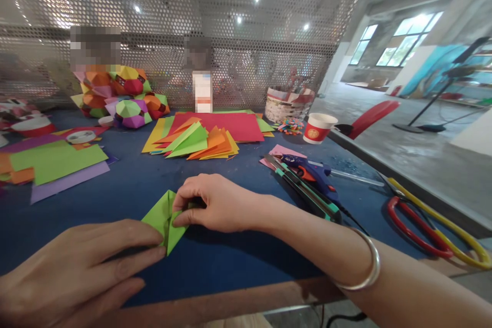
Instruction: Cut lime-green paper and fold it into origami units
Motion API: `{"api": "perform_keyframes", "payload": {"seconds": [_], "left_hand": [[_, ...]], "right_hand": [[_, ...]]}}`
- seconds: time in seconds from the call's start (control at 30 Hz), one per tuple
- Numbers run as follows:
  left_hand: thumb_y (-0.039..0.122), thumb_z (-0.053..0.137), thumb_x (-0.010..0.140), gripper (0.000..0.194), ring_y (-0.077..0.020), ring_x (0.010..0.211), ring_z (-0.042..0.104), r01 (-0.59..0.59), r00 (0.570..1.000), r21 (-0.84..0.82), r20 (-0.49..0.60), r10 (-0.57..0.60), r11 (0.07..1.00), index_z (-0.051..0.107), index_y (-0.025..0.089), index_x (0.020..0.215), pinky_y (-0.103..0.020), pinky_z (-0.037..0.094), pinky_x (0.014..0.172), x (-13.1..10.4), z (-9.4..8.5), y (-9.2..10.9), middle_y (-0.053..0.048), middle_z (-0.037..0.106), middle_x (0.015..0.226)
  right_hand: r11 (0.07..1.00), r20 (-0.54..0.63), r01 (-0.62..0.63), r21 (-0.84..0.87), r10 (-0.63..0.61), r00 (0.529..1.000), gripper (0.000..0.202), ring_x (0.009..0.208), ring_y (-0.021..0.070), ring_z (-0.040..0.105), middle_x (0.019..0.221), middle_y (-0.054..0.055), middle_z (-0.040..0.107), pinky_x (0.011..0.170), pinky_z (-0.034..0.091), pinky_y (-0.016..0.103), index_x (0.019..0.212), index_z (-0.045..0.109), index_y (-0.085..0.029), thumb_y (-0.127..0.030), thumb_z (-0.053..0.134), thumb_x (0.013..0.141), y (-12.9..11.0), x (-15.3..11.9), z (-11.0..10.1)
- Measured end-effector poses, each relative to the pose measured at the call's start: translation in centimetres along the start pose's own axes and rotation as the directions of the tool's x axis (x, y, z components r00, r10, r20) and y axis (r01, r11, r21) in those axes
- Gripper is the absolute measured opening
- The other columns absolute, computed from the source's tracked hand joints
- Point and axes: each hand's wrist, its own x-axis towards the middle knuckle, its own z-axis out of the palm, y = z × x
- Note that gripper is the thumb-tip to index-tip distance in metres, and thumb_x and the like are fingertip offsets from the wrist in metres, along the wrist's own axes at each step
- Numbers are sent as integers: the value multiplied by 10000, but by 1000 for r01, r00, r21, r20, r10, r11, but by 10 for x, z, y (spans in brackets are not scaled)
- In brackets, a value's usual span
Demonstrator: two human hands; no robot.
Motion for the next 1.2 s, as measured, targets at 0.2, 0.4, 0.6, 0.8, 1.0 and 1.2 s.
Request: {"api": "perform_keyframes", "payload": {"seconds": [0.2, 0.4, 0.6, 0.8, 1.0, 1.2], "left_hand": [[201, 505, 990, 313, -186, 1014, 693, 4, 1000, 18, 19, -4, 1000, 633, 237, 1274, -251, 583, 840, -2, 1, 0, -62, 719, 1160], [215, 502, 992, 346, -191, 1014, 690, -7, 999, -9, 35, 8, 1000, 620, 260, 1314, -260, 585, 827, -1, -1, 1, -56, 711, 1173], [223, 530, 982, 338, -193, 1022, 684, -11, 999, -31, 37, 12, 999, 637, 269, 1300, -266, 586, 846, 2, -1, 1, -55, 708, 1166], [233, 552, 971, 333, -193, 1047, 682, 13, 999, -91, 45, -9, 996, 652, 300, 1282, -252, 586, 849, 2, -4, 4, -51, 710, 1171], [210, 533, 979, 345, -180, 1027, 704, 28, 1000, -86, -3, -29, 996, 640, 291, 1296, -226, 576, 808, -1, -6, 1, -41, 736, 1152], [185, 490, 989, 338, -178, 960, 713, 27, 999, -72, -26, -29, 997, 631, 268, 1285, -231, 563, 714, 2, -6, 0, -47, 740, 1106]], "right_hand": [[1000, -46, -17, 15, 18, 999, 55, 856, 141, 611, 874, 8, 684, 824, 460, 265, 832, 718, -179, -201, 763, 855, 3, 1, 10], [1000, -17, 5, 1, -5, 1000, 45, 853, 138, 604, 873, 10, 688, 823, 453, 266, 857, 719, -173, -206, 733, 885, 2, 1, 6], [1000, -28, -13, -3, 13, 1000, 66, 851, 139, 598, 874, 14, 683, 804, 449, 259, 850, 710, -161, -209, 751, 871, -1, 2, 9], [998, -55, -39, -42, 37, 998, 85, 836, 136, 587, 858, 14, 673, 789, 438, 255, 812, 684, -154, -175, 748, 864, -4, 2, 11], [999, -31, -17, -32, 16, 999, 88, 843, 137, 580, 859, 11, 667, 795, 436, 260, 816, 688, -154, -189, 752, 866, -2, 2, 9], [999, -19, -30, -12, 30, 999, 95, 840, 143, 581, 859, 8, 666, 785, 439, 267, 813, 683, -168, -207, 746, 873, -2, 1, 8]]}}
